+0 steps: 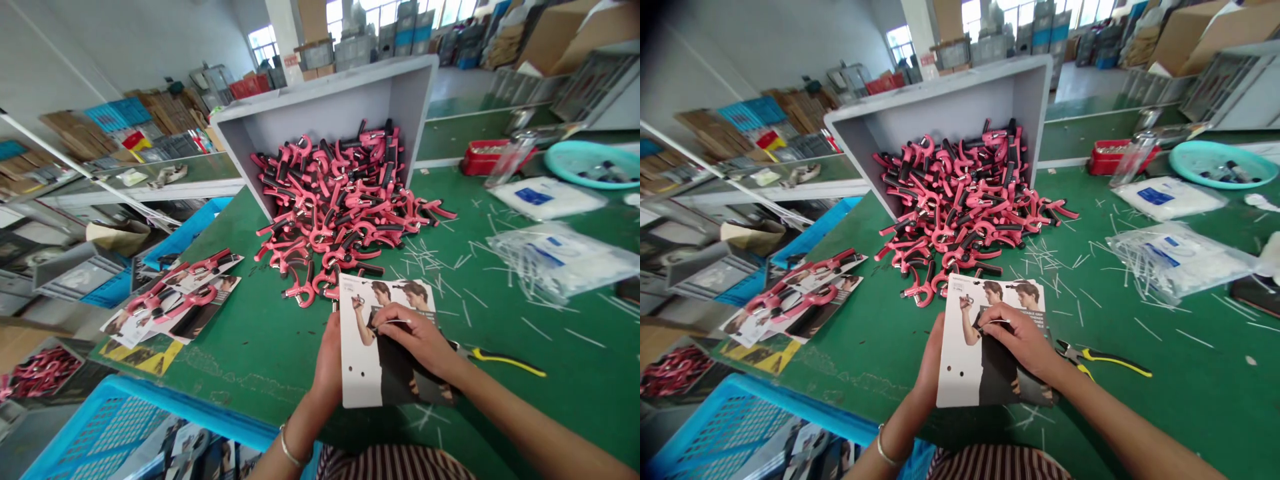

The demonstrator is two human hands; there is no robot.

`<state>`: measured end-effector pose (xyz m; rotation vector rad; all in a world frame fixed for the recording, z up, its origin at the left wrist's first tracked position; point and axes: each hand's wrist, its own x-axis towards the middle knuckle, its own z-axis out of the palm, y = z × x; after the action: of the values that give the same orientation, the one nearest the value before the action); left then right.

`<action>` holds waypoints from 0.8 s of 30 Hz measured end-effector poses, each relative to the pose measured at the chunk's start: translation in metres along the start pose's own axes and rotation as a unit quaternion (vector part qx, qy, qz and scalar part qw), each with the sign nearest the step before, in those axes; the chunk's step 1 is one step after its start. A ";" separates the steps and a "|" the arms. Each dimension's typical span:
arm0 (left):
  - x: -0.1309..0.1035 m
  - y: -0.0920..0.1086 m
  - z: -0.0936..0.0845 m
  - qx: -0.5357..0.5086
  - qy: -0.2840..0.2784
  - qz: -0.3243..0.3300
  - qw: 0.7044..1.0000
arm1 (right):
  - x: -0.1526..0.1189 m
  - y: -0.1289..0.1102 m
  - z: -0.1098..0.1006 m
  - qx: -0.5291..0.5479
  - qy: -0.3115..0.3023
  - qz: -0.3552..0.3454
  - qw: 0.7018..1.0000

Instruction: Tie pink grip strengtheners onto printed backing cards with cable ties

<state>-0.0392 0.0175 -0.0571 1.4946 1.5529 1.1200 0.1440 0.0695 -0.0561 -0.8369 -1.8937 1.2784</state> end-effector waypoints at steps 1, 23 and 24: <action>0.000 0.002 -0.001 0.014 -0.019 0.007 1.000 | 0.000 0.000 -0.001 0.011 0.003 0.000 1.000; -0.028 -0.003 -0.022 0.056 -0.121 0.128 0.983 | -0.002 0.001 -0.002 0.058 0.030 0.048 0.997; -0.023 -0.006 -0.016 0.049 -0.102 0.107 0.988 | -0.002 0.000 -0.001 0.050 0.030 0.047 0.997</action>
<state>-0.0544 -0.0072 -0.0585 1.8176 1.3477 0.9823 0.1461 0.0683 -0.0565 -0.9095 -1.7473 1.3773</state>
